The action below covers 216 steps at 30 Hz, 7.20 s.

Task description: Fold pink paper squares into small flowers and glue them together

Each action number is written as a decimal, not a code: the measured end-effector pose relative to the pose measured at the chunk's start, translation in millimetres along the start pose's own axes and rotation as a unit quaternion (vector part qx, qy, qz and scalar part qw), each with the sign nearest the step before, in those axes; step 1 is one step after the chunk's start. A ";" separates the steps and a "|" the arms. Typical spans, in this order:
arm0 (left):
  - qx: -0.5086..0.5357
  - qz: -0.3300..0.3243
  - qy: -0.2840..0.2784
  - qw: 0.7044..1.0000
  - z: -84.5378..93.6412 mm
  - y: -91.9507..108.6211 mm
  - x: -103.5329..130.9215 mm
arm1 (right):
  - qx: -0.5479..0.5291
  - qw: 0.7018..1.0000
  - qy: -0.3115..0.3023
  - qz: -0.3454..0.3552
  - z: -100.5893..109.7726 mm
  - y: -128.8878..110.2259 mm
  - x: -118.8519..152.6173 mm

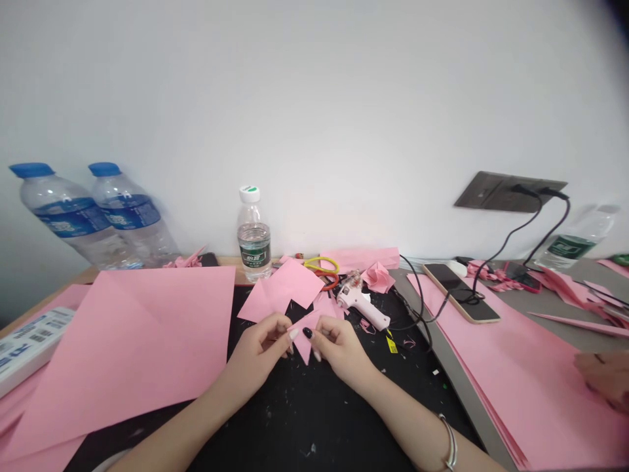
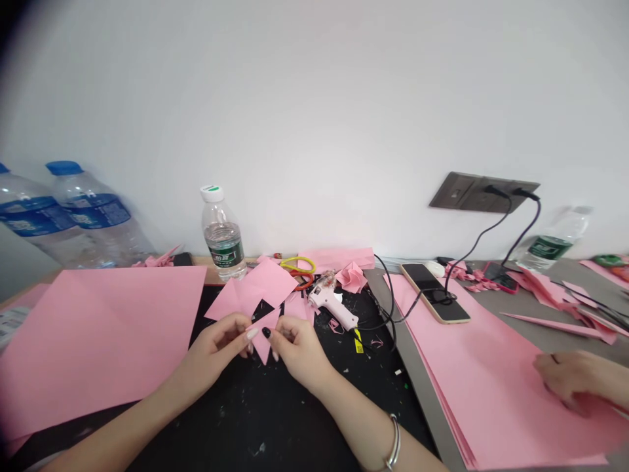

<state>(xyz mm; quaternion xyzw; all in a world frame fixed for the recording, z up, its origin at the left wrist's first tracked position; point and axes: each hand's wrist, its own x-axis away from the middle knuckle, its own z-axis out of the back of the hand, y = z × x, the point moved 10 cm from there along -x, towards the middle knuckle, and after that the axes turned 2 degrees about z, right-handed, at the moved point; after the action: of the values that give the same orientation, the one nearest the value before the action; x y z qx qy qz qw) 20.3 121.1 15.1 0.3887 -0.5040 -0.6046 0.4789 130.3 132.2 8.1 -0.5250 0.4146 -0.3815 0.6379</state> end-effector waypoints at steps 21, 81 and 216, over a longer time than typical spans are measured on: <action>0.057 0.055 -0.014 0.997 -1.4 -13.0 -2.4 | -0.246 0.966 -0.023 -0.069 -1.8 13.9 -4.0; 0.150 0.158 -0.084 0.972 -24.1 -33.8 4.7 | -0.024 1.000 -0.014 0.009 3.9 5.7 -6.7; 0.124 0.192 -0.096 0.969 -26.0 -32.9 9.9 | 0.044 0.992 0.112 0.039 23.5 -6.4 3.7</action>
<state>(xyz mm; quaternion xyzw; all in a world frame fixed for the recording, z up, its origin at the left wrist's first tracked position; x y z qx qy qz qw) 36.6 106.4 -22.0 0.2813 -0.6836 -0.4686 0.4837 153.2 136.1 16.4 -0.4336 0.4869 -0.4305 0.6241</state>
